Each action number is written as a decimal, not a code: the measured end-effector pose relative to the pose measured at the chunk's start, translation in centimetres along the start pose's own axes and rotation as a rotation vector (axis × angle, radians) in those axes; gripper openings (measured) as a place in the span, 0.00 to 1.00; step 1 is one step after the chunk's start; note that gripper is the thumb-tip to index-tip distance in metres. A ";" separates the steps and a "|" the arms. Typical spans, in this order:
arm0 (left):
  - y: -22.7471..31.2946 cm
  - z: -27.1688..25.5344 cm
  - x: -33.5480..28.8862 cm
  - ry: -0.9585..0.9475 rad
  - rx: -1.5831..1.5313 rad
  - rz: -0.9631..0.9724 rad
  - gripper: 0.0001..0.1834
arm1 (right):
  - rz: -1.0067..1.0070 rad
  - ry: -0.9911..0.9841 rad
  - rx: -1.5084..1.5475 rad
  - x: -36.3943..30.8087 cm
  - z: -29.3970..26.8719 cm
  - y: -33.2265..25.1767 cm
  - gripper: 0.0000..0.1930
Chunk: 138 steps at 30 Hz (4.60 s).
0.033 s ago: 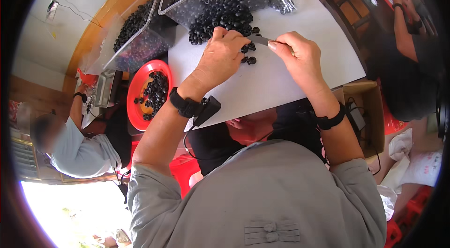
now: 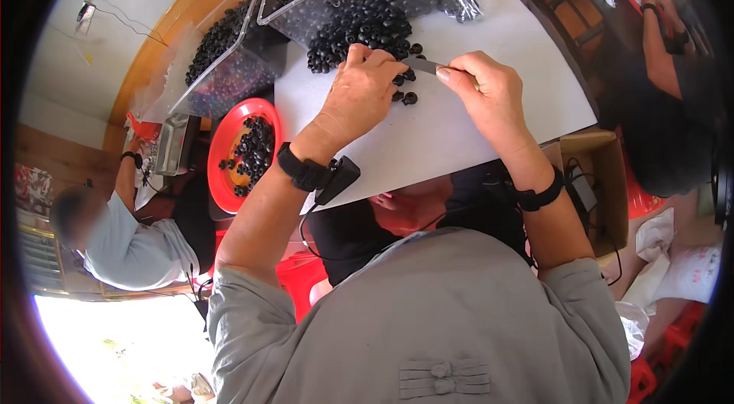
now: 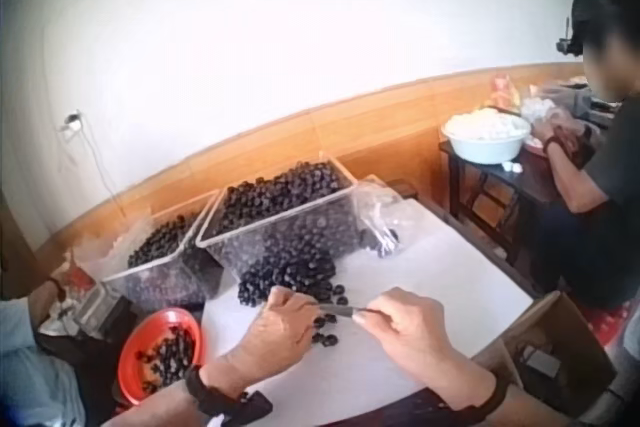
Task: Sorting and inspecting small black spherical components using a handheld tool at a manual processing station.
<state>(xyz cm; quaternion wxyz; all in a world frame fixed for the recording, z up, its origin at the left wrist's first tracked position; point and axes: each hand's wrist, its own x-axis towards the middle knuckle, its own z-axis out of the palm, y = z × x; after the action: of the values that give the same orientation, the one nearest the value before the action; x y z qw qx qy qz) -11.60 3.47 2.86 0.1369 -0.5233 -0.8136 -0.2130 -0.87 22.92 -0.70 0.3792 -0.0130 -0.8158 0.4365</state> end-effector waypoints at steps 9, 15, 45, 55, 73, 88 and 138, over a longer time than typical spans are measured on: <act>-1.4 -1.8 -2.5 -0.022 0.000 -0.112 0.12 | -0.039 -0.009 -0.034 0.0 -0.4 0.1 0.10; -2.2 -2.1 -1.1 0.053 0.052 -0.079 0.05 | -0.032 -0.012 -0.047 0.0 -0.2 -0.1 0.10; -3.1 -1.2 1.6 -0.243 0.306 0.177 0.02 | -0.090 0.041 -0.144 -0.3 0.1 0.6 0.10; -3.9 -1.7 1.6 -0.270 0.209 0.090 0.04 | -0.056 0.097 -0.013 -0.2 -0.3 0.2 0.09; -4.1 -1.1 1.7 -0.260 0.192 0.067 0.02 | -0.238 0.068 -0.272 -1.0 0.1 0.3 0.09; -0.6 -2.0 -1.1 -0.106 0.047 -0.179 0.03 | -0.195 0.012 -0.457 -1.3 0.1 0.2 0.09; 3.4 1.6 -9.0 0.305 -0.069 -0.158 0.06 | -0.295 -0.166 -0.697 1.0 -4.4 -2.5 0.12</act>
<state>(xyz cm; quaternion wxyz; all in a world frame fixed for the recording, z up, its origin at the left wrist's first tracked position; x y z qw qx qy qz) -4.81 -1.62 -1.83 0.2235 -0.4240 -0.8142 -0.3277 1.99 24.84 3.18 0.3433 0.0120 -0.9363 0.0731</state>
